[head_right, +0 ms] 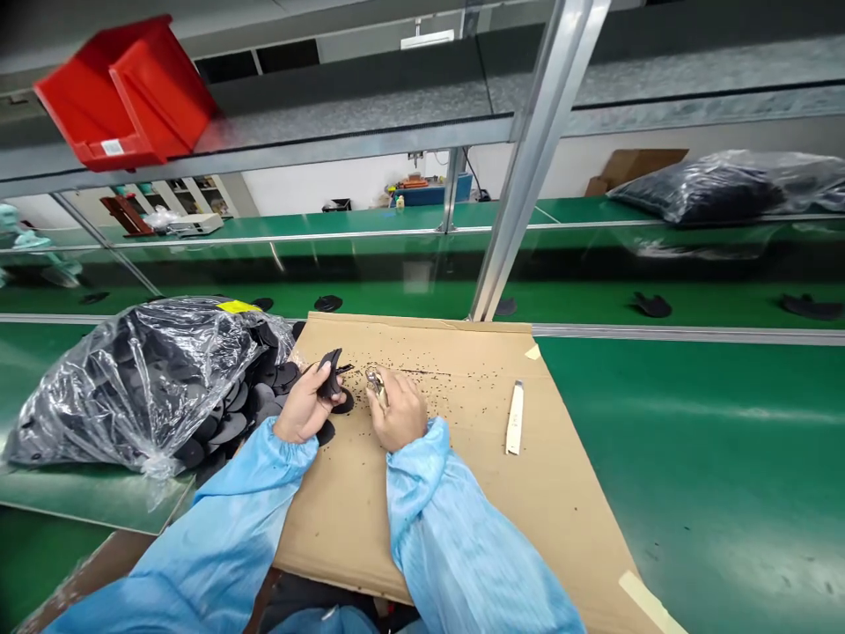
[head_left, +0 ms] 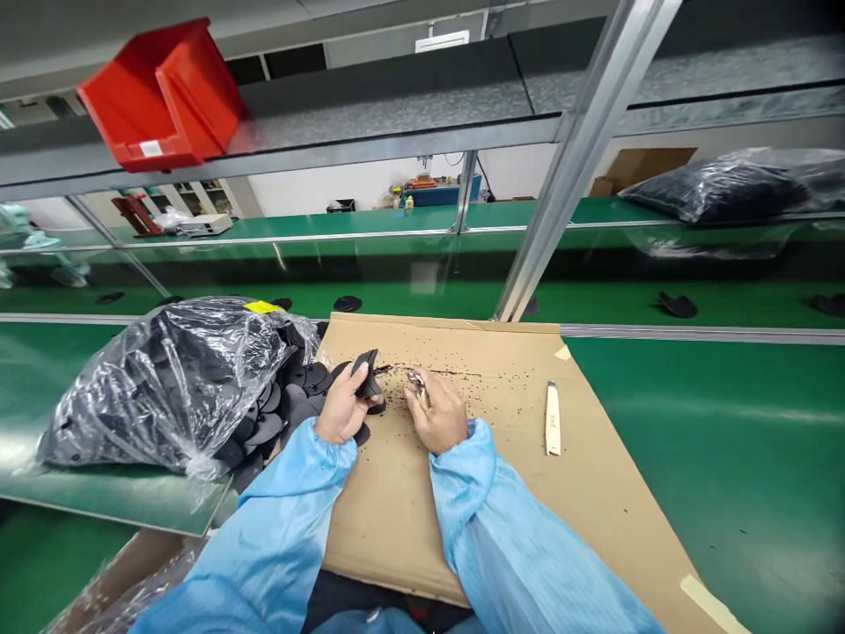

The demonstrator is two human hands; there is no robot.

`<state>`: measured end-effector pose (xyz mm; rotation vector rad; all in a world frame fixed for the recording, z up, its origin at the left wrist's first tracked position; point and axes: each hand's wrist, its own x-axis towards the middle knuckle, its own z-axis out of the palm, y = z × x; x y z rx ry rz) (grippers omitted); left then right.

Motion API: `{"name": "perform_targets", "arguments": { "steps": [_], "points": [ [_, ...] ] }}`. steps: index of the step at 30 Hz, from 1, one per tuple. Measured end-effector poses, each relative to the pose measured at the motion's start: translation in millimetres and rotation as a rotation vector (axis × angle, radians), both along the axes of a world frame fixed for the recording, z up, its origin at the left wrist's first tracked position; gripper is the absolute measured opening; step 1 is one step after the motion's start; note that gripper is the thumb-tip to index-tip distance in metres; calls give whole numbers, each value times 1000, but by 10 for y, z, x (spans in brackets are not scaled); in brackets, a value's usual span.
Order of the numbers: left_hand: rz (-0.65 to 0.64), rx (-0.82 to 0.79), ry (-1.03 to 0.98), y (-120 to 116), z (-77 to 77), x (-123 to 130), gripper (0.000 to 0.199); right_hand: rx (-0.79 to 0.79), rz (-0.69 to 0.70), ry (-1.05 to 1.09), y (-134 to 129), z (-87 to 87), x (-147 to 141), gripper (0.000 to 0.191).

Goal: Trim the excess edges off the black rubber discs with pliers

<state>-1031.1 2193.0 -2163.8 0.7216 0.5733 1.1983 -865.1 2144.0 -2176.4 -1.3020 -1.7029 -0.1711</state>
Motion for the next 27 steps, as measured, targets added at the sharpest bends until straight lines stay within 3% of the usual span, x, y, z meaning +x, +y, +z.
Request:
{"name": "perform_targets", "arguments": {
  "steps": [10,27],
  "points": [
    [-144,-28,-14,35,-36,-22,42,-13,6,-185,15,-39,-1,31],
    [-132,6,6,20,-56,-17,44,-95,-37,-206,-23,-36,-14,26]
  ]
}}
